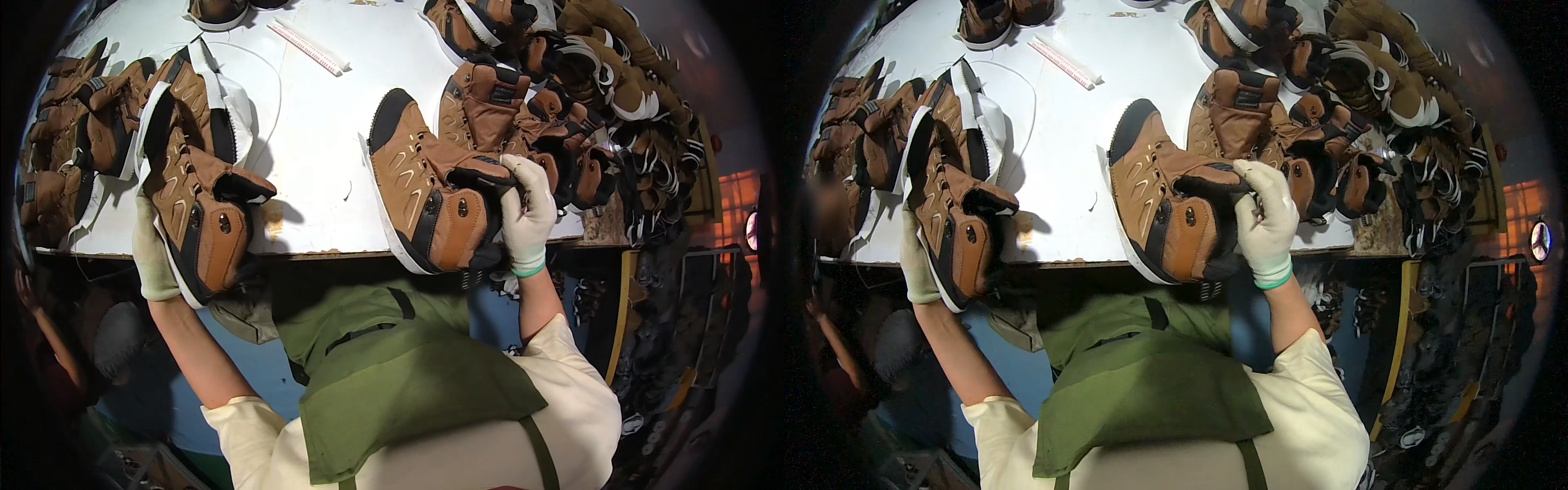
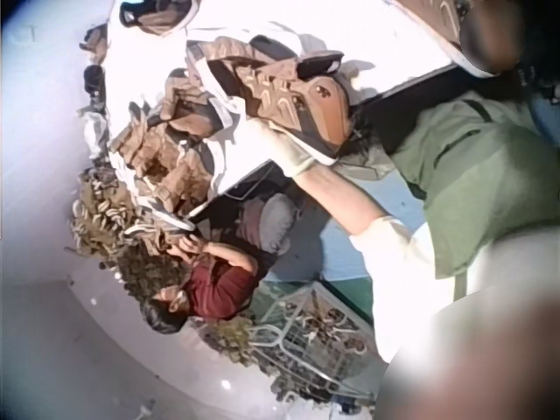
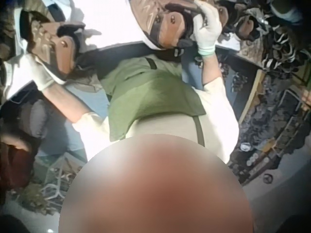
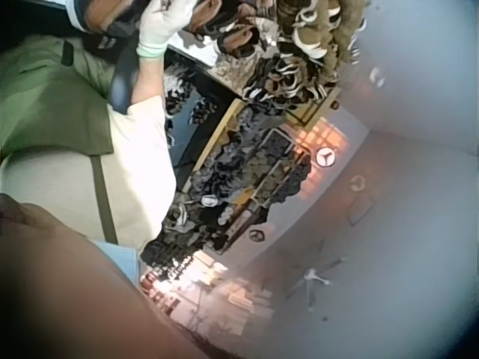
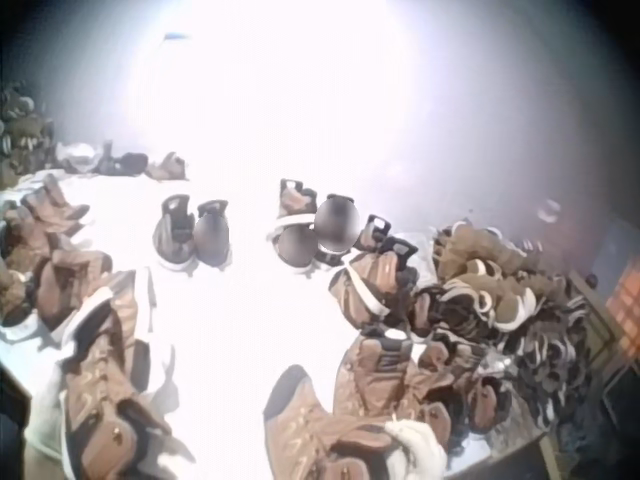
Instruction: The person assembles brown hiking boots at a workbench, inserting insoles, threading laces through eyelets, and attaching white straps. They handle each boot one at a time, turning them over to adjust components and place finished units on the table.
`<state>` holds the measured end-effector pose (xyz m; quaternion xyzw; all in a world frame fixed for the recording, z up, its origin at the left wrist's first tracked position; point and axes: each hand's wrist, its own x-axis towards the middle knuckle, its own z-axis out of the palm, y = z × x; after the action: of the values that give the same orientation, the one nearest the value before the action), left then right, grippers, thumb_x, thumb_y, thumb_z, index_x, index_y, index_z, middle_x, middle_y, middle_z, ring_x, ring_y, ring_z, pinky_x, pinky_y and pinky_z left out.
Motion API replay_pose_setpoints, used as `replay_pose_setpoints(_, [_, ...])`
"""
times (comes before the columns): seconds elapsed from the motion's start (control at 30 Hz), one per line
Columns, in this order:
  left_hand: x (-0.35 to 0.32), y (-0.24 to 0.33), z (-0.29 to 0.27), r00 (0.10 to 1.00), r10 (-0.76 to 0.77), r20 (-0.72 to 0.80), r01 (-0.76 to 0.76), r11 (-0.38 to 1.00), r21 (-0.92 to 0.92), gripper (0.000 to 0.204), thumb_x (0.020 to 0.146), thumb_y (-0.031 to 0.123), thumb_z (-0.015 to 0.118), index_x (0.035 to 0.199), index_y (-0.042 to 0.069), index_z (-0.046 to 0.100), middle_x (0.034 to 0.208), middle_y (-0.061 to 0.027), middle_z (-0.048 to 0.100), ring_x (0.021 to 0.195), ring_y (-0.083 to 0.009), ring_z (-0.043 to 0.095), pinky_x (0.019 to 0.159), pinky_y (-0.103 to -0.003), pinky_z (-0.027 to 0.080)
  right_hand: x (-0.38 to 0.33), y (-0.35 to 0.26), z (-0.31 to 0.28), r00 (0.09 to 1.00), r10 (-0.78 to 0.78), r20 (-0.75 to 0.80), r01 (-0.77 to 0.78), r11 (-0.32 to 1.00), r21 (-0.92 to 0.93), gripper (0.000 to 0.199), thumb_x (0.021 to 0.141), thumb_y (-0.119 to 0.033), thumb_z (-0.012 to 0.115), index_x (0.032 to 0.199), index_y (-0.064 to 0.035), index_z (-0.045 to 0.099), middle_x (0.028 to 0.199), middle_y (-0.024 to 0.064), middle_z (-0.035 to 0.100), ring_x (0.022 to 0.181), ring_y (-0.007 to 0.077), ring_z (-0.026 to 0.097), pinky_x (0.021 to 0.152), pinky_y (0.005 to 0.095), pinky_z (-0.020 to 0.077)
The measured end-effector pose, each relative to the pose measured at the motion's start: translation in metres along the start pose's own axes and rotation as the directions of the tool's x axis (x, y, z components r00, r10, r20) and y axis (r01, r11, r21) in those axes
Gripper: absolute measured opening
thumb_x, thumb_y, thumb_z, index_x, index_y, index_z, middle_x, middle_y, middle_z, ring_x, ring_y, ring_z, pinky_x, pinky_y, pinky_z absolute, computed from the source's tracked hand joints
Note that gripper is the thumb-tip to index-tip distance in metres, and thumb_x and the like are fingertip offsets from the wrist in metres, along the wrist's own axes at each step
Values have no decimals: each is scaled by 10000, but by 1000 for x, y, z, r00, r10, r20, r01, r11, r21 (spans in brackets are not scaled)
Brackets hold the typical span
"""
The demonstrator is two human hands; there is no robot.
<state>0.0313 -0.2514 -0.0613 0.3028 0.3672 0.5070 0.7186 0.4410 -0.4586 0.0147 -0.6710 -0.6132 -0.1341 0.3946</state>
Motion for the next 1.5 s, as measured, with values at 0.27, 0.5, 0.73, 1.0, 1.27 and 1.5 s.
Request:
replay_pose_setpoints(0.27, [-32, 14, 10, 710, 705, 5, -480, 478, 736, 363, 1017, 178, 495, 1294, -56, 506, 1243, -138, 574, 1150, -188, 538, 1021, -307, 403, -1, -6, -1, 999, 34, 7, -33, 999, -7, 426, 749, 133, 519, 1116, -32, 659, 1099, 135, 648, 916, 231, 663, 758, 291, 521])
replay_pose_setpoints(0.5, [-84, -7, 156, 488, 457, 744, -865, 138, 482, 453, 726, -43, 586, 1158, 78, 651, 1227, -203, 582, 1115, -333, 579, 939, -414, 460, 0, -14, 4, 999, -36, 26, 35, 999, 28, 427, 753, 142, 544, 1118, -46, 663, 1108, 119, 646, 783, 153, 644, 599, 228, 486])
replay_pose_setpoints(0.73, [-1, -103, 206, 395, 121, 911, -882, 327, 339, 482, 864, 161, 641, 1323, 70, 522, 1383, -173, 494, 1314, -365, 428, 1076, -446, 370, -6, -19, 4, 999, -23, -23, 25, 996, 85, 368, 779, 119, 620, 1109, -40, 657, 1121, 107, 644, 798, 141, 642, 608, 225, 489])
replay_pose_setpoints(1.0, [7, -113, 213, 242, 129, 962, -936, 293, 196, 539, 854, 212, 660, 1353, 83, 505, 1403, -148, 488, 1320, -367, 419, 1089, -464, 356, -31, -49, -20, 996, -87, -18, 88, 994, 66, 244, 747, -47, 824, 859, -38, 607, 786, 66, 573, 584, 128, 540, 524, 229, 438])
replay_pose_setpoints(1.27, [19, -116, 221, 194, 103, 976, -868, 482, 122, 460, 797, 144, 718, 1234, 62, 600, 1227, -141, 610, 1143, -321, 556, 989, -419, 447, -14, -63, -13, 870, 237, 432, -131, 956, -261, 429, 689, -388, 837, 822, -49, 609, 717, 95, 572, 626, 270, 618, 564, 370, 493])
replay_pose_setpoints(1.5, [15, -107, 215, 213, 159, 964, -850, 517, 102, 349, 765, 166, 774, 1075, 49, 667, 1116, -114, 651, 1015, -287, 605, 891, -387, 493, -13, -58, -15, 704, 393, 592, -582, 797, 163, 447, 771, -174, 791, 1125, 40, 621, 946, 113, 671, 860, 154, 643, 776, 291, 515])
